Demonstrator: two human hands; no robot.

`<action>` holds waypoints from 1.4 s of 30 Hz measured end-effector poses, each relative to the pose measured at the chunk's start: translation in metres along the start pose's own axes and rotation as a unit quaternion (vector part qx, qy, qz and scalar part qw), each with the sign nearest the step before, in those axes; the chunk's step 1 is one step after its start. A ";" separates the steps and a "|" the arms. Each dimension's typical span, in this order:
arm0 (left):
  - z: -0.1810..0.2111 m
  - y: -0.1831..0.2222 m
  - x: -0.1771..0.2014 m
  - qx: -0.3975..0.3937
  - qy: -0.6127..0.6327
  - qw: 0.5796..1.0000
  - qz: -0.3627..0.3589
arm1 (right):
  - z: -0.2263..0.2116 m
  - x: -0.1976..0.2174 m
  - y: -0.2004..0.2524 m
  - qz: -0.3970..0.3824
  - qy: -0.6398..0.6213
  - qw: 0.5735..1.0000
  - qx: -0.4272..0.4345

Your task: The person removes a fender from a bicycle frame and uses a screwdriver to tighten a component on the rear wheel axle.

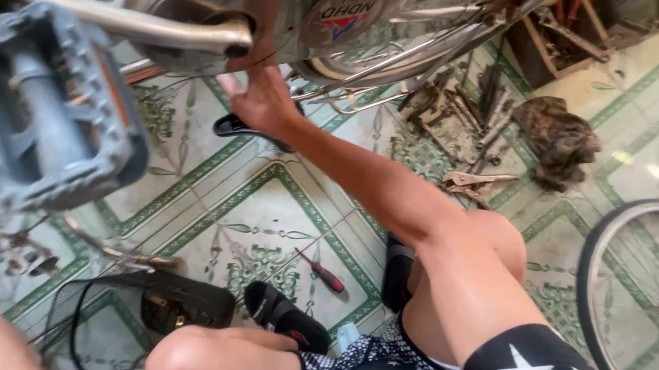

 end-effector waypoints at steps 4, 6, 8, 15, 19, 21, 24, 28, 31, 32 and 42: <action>0.017 -0.160 0.017 0.039 0.063 0.989 0.128 | 0.022 -0.016 -0.005 -0.083 -0.004 0.995 -0.061; 0.021 -0.185 -0.001 0.080 0.059 0.982 0.161 | 0.025 0.000 -0.001 -0.112 0.044 0.992 -0.038; 0.015 -0.170 -0.023 0.079 0.006 0.976 0.204 | 0.025 0.011 0.000 -0.127 0.037 0.991 -0.036; 0.165 -0.007 -0.049 -0.225 0.095 0.970 0.016 | 0.041 0.057 0.033 -0.303 0.130 0.944 -0.012; 0.334 0.090 -0.039 -0.367 0.125 0.910 -0.148 | 0.038 0.124 0.031 -0.435 0.173 0.883 -0.043; 0.390 0.122 -0.050 -0.407 0.095 0.884 -0.210 | 0.029 0.160 0.029 -0.434 0.201 0.876 -0.064; 0.431 0.160 -0.068 -0.454 0.044 0.838 -0.299 | 0.013 0.232 0.024 -0.365 0.236 0.896 -0.088; 0.436 0.171 -0.076 -0.462 0.102 0.815 -0.336 | 0.004 0.304 0.027 -0.283 0.175 0.921 -0.203; 0.427 0.158 -0.077 -0.453 0.091 0.829 -0.315 | -0.004 0.322 0.034 -0.234 0.184 0.947 -0.121; 0.424 0.151 -0.080 -0.439 0.084 0.842 -0.302 | -0.007 0.320 0.031 -0.239 0.196 0.944 -0.116; 0.421 0.168 -0.064 -0.566 -0.017 0.787 -0.246 | -0.058 0.282 0.010 -0.273 0.157 0.947 -0.055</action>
Point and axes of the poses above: each hand's wrist, its own y-axis away from the middle knuckle, its own x-axis out of the back of the hand, z = x × y, the point moved 3 cm from there along -y, towards the middle knuckle, and after that the axes turned 6 degrees about z, right-handed, at the moved point
